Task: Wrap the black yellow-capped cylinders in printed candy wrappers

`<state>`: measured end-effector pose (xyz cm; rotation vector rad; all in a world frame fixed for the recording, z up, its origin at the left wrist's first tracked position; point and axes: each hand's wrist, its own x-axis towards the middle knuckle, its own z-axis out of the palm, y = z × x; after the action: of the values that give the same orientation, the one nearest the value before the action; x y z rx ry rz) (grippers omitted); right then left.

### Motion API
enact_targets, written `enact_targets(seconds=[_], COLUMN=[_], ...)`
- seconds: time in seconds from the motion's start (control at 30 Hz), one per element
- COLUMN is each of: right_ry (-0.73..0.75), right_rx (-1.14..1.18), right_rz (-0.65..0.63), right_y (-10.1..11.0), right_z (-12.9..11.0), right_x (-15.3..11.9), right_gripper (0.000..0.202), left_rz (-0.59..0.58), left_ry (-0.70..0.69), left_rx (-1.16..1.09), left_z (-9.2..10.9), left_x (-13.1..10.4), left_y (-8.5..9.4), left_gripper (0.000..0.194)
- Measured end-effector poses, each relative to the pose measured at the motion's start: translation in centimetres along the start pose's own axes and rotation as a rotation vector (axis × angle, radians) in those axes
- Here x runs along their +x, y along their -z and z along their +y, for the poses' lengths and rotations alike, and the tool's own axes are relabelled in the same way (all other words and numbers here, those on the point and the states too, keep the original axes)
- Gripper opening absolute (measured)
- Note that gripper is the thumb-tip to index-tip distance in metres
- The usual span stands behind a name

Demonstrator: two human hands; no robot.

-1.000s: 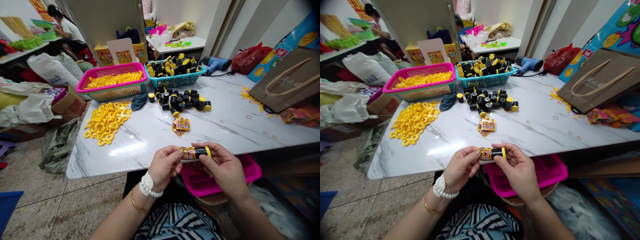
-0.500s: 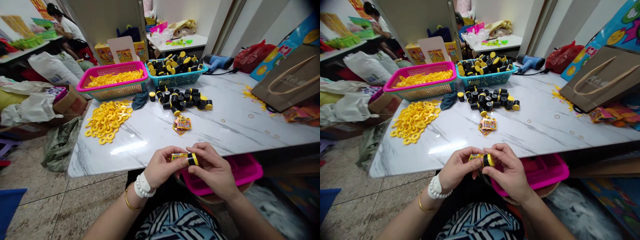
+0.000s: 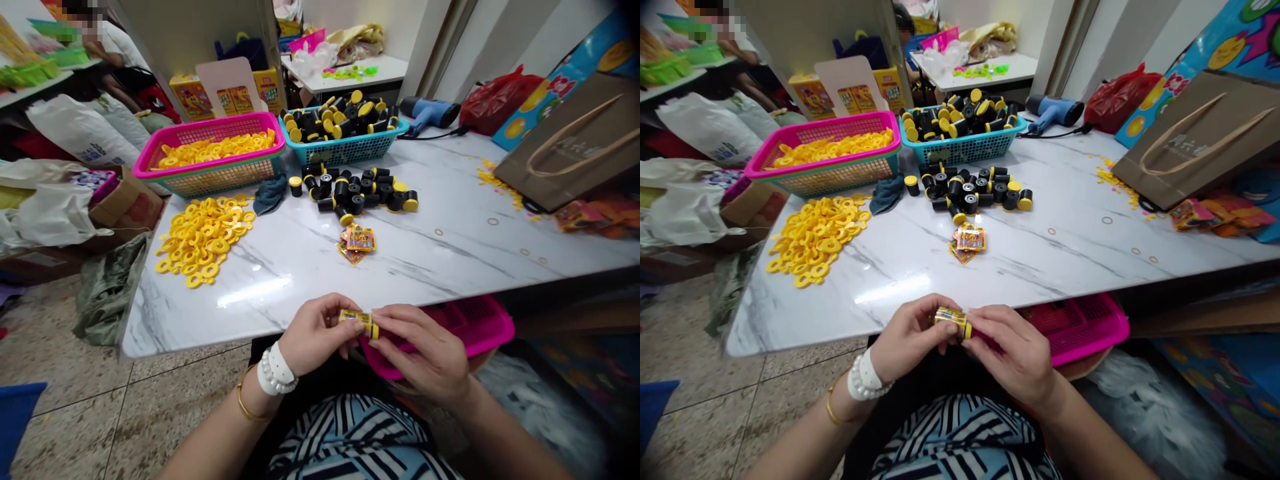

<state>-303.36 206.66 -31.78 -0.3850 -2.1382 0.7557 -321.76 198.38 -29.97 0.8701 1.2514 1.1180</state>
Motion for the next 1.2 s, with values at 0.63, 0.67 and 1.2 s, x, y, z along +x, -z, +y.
enact_targets(seconds=[0.63,0.67,1.2], right_ry=[-0.497,-0.663,-0.460], right_rx=[0.459,0.621,0.548], right_rz=[0.142,0.163,0.024], right_y=[-2.2,-2.5,-0.6], right_z=[-0.7,-0.8,-0.3], right_x=[-0.9,-0.9,-4.1], right_gripper=[0.030,0.021,0.025], left_rz=[0.054,0.048,-0.070], left_ry=[-0.418,-0.498,0.109], left_rx=[0.337,0.378,-0.422], left_z=[0.4,0.3,-4.0], left_x=[-1.2,-1.0,-1.1], left_y=[0.0,0.0,-3.0], left_gripper=[0.020,0.020,0.049])
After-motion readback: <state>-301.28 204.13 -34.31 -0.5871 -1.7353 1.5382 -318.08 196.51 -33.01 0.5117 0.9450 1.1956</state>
